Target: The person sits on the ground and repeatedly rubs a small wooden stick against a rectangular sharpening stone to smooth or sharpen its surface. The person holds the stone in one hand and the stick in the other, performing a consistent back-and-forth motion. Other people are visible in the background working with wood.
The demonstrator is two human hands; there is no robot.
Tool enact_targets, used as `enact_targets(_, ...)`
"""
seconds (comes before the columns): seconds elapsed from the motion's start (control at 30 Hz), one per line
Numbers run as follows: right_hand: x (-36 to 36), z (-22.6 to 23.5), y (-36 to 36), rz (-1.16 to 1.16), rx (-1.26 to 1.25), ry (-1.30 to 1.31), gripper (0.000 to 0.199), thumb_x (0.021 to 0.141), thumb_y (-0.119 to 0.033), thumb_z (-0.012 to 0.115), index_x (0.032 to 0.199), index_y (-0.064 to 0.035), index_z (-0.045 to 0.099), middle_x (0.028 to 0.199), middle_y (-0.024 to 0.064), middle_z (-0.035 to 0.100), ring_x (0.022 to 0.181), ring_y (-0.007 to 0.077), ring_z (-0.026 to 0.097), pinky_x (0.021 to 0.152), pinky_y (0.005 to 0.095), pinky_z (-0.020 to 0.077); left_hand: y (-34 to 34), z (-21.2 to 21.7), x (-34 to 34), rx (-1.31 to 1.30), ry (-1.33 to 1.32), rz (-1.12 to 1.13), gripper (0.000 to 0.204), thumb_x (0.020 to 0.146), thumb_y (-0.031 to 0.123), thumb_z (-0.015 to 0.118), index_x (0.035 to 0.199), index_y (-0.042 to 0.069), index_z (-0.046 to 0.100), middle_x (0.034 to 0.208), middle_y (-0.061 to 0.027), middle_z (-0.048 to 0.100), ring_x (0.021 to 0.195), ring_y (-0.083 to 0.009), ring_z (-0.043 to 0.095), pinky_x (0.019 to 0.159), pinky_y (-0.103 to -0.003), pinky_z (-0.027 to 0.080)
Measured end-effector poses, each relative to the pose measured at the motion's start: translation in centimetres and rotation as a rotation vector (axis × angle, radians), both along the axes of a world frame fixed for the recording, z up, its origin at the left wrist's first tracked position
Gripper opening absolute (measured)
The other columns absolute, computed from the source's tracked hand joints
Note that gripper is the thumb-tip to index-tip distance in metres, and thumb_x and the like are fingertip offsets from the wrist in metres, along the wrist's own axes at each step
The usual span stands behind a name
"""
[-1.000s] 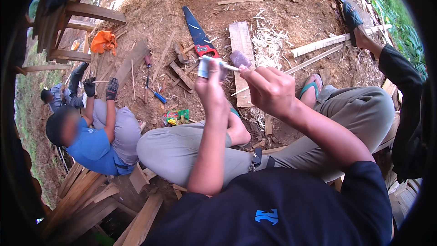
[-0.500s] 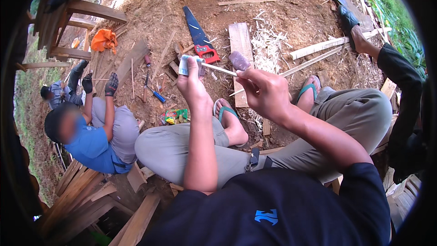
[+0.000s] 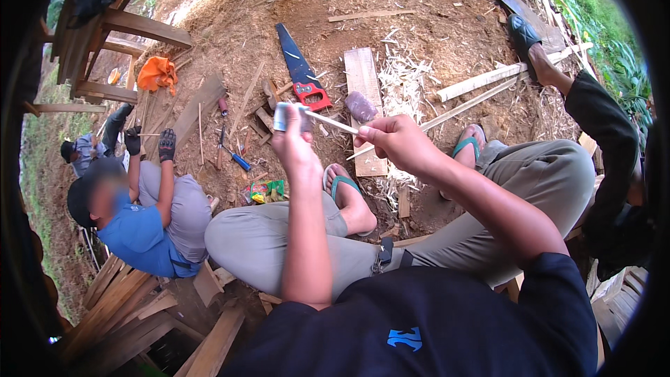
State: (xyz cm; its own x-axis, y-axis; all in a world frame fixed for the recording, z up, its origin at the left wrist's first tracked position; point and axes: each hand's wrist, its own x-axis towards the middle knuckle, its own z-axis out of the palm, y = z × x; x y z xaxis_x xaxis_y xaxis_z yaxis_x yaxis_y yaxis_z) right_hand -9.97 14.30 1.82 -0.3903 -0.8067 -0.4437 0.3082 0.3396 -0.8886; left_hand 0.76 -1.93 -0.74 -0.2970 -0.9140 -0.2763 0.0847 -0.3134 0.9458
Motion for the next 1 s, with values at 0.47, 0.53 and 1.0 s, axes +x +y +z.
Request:
enact_targets(0.47,1.2,-0.6,0.1,-0.274,-0.211,0.866,0.015,0.085,-0.011,0.070,0.096,-0.0009,0.071,0.077,0.0187,0.068,0.068,0.0252,0.070,0.061,0.0330,0.0530,4.2,-0.7,-1.3,0.005,0.072,-0.083,0.019,0.093,0.019,0.066,0.103,0.003,0.067,0.094,-0.0023,0.067,0.081,-0.0082,0.061,0.073,-0.024,0.047)
enact_targets(0.53,1.0,-0.8,0.2,-0.249,-0.211,0.795,0.016,0.087,-0.013,0.068,0.097,-0.0006,0.070,0.073,0.0179,0.067,0.062,0.0226,0.068,0.058,0.0328,0.0516,3.3,-0.3,-1.1,-0.023,0.042,-0.106,0.019,0.093,0.019,0.066,0.103,0.003,0.067,0.094,-0.0023,0.067,0.082,-0.0082,0.060,0.074,-0.024,0.046)
enact_targets(1.0,0.8,-0.6,-0.4,-0.202,-0.319,0.845,0.019,0.092,-0.017,0.062,0.100,-0.0007,0.067,0.067,0.0131,0.059,0.052,0.0234,0.056,0.050,0.0343,0.0454,2.9,0.8,-0.7,-0.093,0.027,-0.152,0.021,0.093,0.023,0.065,0.103,0.004,0.066,0.091,-0.0005,0.066,0.080,-0.0067,0.058,0.070,-0.023,0.041)
